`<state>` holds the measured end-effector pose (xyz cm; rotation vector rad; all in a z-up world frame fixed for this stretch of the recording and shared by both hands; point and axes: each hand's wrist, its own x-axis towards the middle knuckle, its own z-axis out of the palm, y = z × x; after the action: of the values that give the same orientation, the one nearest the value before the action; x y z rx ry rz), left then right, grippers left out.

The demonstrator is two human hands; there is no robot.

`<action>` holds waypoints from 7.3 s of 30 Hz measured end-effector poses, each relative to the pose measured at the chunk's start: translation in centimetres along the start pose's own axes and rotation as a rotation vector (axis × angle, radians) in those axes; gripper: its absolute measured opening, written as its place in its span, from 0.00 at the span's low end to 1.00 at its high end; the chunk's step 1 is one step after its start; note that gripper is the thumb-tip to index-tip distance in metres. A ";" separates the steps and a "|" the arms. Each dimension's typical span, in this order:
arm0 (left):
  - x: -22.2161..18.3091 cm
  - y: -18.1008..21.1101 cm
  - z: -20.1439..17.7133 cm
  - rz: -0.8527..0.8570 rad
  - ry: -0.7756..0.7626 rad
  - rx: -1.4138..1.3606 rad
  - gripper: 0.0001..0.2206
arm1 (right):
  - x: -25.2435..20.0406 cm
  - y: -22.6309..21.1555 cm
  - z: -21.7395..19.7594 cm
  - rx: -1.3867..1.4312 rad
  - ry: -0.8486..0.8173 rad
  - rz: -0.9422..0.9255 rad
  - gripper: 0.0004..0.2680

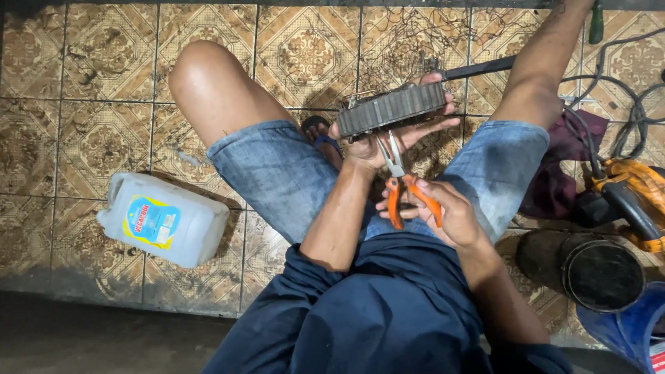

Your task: Stripping copper wire from a motor stator using pliers and a screwdriver for recycling.

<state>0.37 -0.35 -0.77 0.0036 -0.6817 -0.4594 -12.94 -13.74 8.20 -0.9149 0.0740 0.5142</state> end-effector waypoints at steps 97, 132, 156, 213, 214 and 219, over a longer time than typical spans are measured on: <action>3.8 7.7 14.5 -0.149 0.417 0.265 0.29 | 2.1 -9.6 7.5 -0.737 0.364 -1.004 0.22; 4.8 6.6 16.9 -0.058 0.369 0.111 0.26 | -3.0 -3.7 -2.8 -0.070 -0.150 -0.546 0.20; 4.4 6.0 14.7 0.006 0.478 0.214 0.26 | -0.7 -0.5 -6.4 -0.299 -0.122 -0.746 0.12; 3.8 6.3 14.3 -0.005 0.492 0.294 0.26 | -1.2 -2.8 -0.8 -0.370 -0.027 -0.682 0.17; 3.7 6.3 14.2 -0.005 0.491 0.294 0.26 | -1.3 -2.8 -0.8 -0.370 -0.028 -0.683 0.17; 3.7 6.2 14.3 0.005 0.497 0.286 0.26 | -1.6 -3.5 1.0 -0.378 -0.002 -0.659 0.16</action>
<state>-3.28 5.75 13.63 0.3746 -0.2523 -0.3336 -12.93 -15.39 11.86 -1.2351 -0.3298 -0.0924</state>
